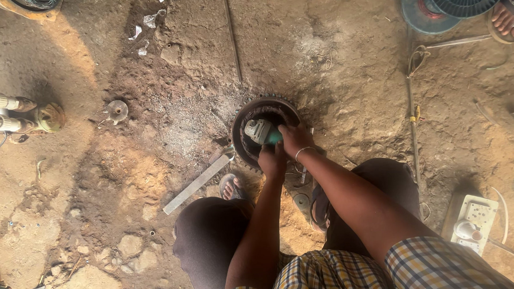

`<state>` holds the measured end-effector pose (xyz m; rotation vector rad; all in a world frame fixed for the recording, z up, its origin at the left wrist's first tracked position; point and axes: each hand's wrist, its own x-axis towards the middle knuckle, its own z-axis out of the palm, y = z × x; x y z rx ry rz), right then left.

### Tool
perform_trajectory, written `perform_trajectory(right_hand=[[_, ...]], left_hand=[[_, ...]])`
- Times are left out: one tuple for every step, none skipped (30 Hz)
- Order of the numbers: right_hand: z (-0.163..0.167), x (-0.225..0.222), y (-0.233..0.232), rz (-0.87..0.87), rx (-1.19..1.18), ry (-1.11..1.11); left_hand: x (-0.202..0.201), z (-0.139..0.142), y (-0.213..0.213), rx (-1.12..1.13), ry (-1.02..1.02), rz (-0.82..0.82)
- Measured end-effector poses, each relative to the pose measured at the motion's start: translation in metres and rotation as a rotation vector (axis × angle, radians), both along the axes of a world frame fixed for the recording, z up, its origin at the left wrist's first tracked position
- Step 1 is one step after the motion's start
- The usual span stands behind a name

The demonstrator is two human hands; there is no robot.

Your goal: The person uses an angle grinder to smooth the inner surface of a short metal pipe segment. They repeatedly insert the grinder into the pipe, rotate it, and remove debris by hand. The pipe remains on the ground throughout.

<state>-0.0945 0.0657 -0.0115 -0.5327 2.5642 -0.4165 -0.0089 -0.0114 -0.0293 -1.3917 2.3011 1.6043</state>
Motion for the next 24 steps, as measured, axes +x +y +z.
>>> perform_trajectory(right_hand=[[0.001,0.000,0.000,-0.003,0.006,-0.010],[0.001,0.000,0.000,-0.005,0.012,-0.019],[0.001,0.000,0.000,-0.004,0.015,-0.023],[0.000,0.000,0.000,-0.003,0.018,-0.026],[0.000,0.000,0.000,0.000,0.021,-0.030],[-0.002,0.002,0.000,0.005,0.016,-0.013],[-0.003,0.004,-0.001,0.009,0.010,0.004],[-0.004,0.006,-0.001,0.013,0.003,0.023],[-0.006,0.009,-0.003,-0.034,0.007,0.004],[-0.007,0.013,-0.006,-0.081,0.011,-0.018],[-0.008,0.018,-0.008,-0.127,0.015,-0.042],[-0.008,0.021,-0.009,-0.128,0.013,-0.031],[-0.009,0.025,-0.010,-0.128,0.011,-0.020],[-0.008,0.028,-0.011,-0.129,0.010,-0.011],[-0.008,0.030,-0.011,-0.149,0.012,-0.015],[-0.007,0.031,-0.012,-0.167,0.014,-0.017],[-0.007,0.032,-0.012,-0.183,0.016,-0.018],[-0.006,0.032,-0.011,-0.192,0.013,-0.027],[-0.005,0.031,-0.011,-0.200,0.011,-0.037],[-0.005,0.032,-0.011,-0.208,0.010,-0.047],[-0.005,0.031,-0.011,-0.235,0.008,-0.060],[-0.005,0.032,-0.011,-0.263,0.005,-0.074],[-0.005,0.032,-0.012,-0.291,0.003,-0.090],[-0.005,0.032,-0.012,-0.293,-0.008,-0.084]], left_hand=[[0.000,-0.001,0.000,-0.007,-0.001,-0.003],[0.000,-0.002,0.000,-0.008,0.000,-0.002],[0.000,-0.003,0.000,-0.008,0.000,-0.001],[0.000,-0.003,0.000,-0.009,0.002,0.000],[0.001,-0.004,0.000,-0.032,0.008,-0.005],[0.002,-0.004,-0.001,-0.054,0.013,-0.012],[0.003,-0.004,-0.002,-0.077,0.019,-0.019],[0.005,-0.003,-0.005,-0.067,0.022,-0.041],[0.007,-0.003,-0.008,-0.059,0.025,-0.064],[0.009,-0.002,-0.012,-0.049,0.026,-0.087],[0.011,-0.002,-0.016,-0.023,0.022,-0.103],[0.013,-0.001,-0.020,0.000,0.020,-0.121],[0.014,-0.001,-0.023,0.024,0.017,-0.139],[0.016,0.000,-0.026,0.031,0.017,-0.145],[0.016,0.000,-0.028,0.038,0.017,-0.154],[0.016,0.000,-0.029,0.047,0.019,-0.161],[0.016,0.001,-0.029,0.032,0.009,-0.175],[0.016,0.001,-0.029,0.017,0.000,-0.187],[0.016,0.001,-0.029,0.003,-0.008,-0.199],[0.016,0.002,-0.029,-0.002,-0.014,-0.199],[0.015,0.002,-0.029,-0.008,-0.019,-0.198],[0.015,0.002,-0.029,-0.015,-0.025,-0.197],[0.014,0.002,-0.029,-0.022,-0.032,-0.202],[0.014,0.002,-0.029,-0.030,-0.038,-0.209]])
